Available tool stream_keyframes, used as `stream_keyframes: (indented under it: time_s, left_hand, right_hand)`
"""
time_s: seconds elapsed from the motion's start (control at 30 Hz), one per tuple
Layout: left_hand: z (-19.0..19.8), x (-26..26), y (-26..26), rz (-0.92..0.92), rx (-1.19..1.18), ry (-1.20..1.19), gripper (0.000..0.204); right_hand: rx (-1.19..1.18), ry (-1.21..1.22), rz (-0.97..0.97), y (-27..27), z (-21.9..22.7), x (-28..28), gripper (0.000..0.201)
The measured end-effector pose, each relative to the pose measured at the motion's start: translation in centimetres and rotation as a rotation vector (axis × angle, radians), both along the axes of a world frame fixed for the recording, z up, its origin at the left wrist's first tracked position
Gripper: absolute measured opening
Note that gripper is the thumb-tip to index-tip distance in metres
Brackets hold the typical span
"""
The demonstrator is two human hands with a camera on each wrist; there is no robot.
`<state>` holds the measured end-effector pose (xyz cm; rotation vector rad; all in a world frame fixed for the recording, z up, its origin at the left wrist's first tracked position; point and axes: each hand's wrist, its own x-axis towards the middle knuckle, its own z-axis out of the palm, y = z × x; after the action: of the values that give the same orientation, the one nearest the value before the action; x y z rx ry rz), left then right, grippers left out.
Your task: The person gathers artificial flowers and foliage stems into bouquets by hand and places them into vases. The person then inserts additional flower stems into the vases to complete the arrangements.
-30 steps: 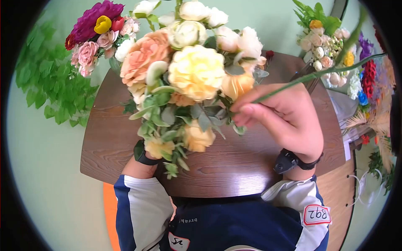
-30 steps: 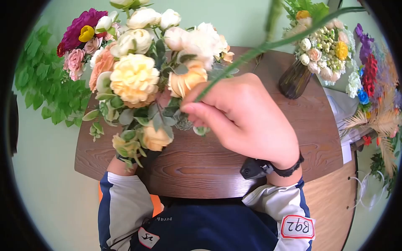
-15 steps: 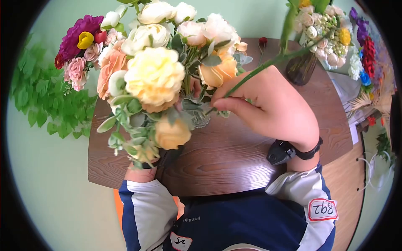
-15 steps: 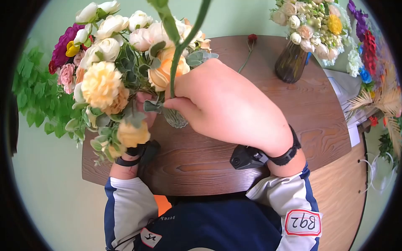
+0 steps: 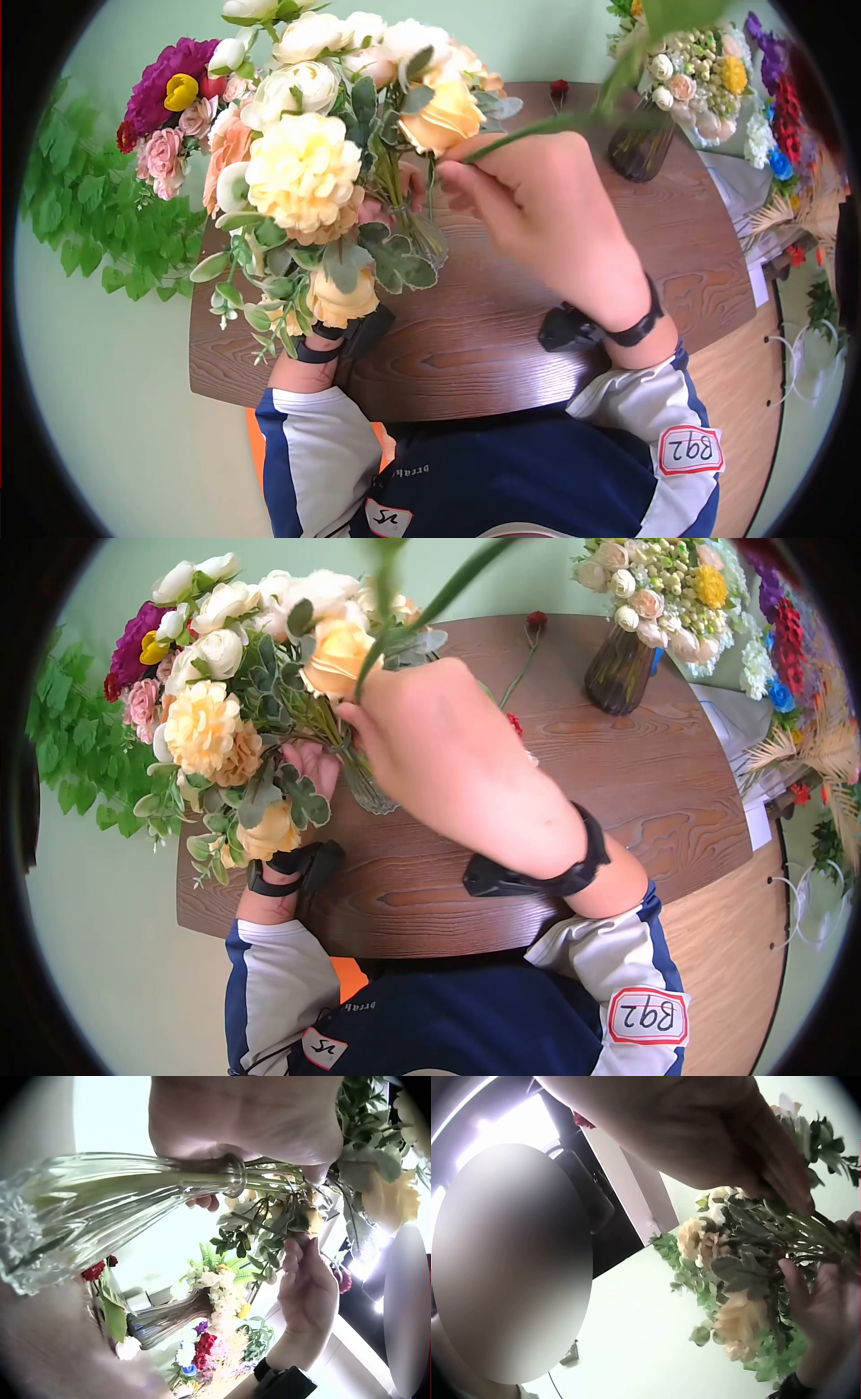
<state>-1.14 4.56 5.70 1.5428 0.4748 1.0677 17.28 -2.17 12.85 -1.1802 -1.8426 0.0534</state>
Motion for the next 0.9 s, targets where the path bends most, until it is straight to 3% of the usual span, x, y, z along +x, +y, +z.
stream_keyframes:
  time_s: [0.03,0.07,0.1,0.17,0.2,0.27,0.37,0.47,0.5,0.57,0.6,0.67,0.7,0.77,0.8,0.87,0.9]
  left_hand:
    - [-0.4,0.1,0.4,-0.079,-0.067,-0.142,0.027]
    - [-1.1,0.1,0.8,-0.157,-0.133,-0.286,0.026]
    - [-2.6,-0.7,1.4,-0.158,-0.134,-0.285,0.026]
    - [-5.7,-2.9,2.2,0.267,0.155,0.183,0.028]
    - [-5.7,-3.1,2.1,0.267,0.156,0.182,0.028]
    - [-5.7,-3.1,1.9,0.366,0.269,0.38,0.029]
    - [-5.7,-3.2,1.7,0.511,0.44,0.679,0.032]
    - [-5.7,-3.3,1.6,0.657,0.609,0.981,0.035]
    - [-6.0,-3.5,1.8,0.657,0.61,0.981,0.035]
    - [-6.7,-4.2,2.5,0.858,1.454,1.764,0.039]
    - [-5.7,-3.8,2.0,0.859,1.455,1.764,0.039]
    - [-2.9,-2.4,0.5,0.919,1.446,1.534,0.011]
    - [-4.5,-3.2,1.4,0.923,1.444,1.535,0.011]
    - [-9.3,-5.5,3.8,0.802,1.182,1.831,0.053]
    - [-9.5,-5.4,4.1,0.807,1.179,1.829,0.053]
    - [-9.6,-5.0,4.6,0.978,1.257,1.493,0.017]
    - [-8.6,-4.7,4.1,0.982,1.256,1.49,0.017]
  right_hand:
    - [0.173,-0.12,-0.056,0.2,-0.5,-0.4,0.008]
    - [0.171,-0.12,-0.057,0.3,-0.6,-0.7,0.008]
    - [0.171,-0.1,-0.001,0.4,-0.6,-1.0,0.007]
    - [0.114,-0.048,0.068,0.3,-0.6,-1.1,0.006]
    - [0.115,-0.048,0.068,0.5,-0.7,-1.1,0.006]
    - [0.12,0.1,0.104,1.0,-1.1,-1.1,0.021]
    - [0.089,0.207,0.199,1.0,-0.8,-1.1,0.023]
    - [0.026,0.012,0.17,0.9,-0.7,-0.7,0.008]
    - [0.027,0.012,0.169,1.0,-0.8,-0.7,0.008]
    - [0.081,-0.027,0.153,1.4,-0.9,-0.7,0.01]
    - [0.083,-0.027,0.153,1.6,-0.9,-0.7,0.01]
    - [0.053,-0.058,0.15,1.7,-0.9,-0.5,0.011]
    - [0.055,-0.059,0.152,1.8,-1.0,-0.5,0.011]
    - [0.02,-0.074,0.123,1.8,-0.9,-0.5,0.011]
    - [0.021,-0.078,0.125,2.0,-1.0,-0.6,0.011]
    - [0.057,-0.014,0.112,2.2,-1.2,-1.0,0.012]
    - [0.059,-0.018,0.113,2.4,-1.6,-1.3,0.012]
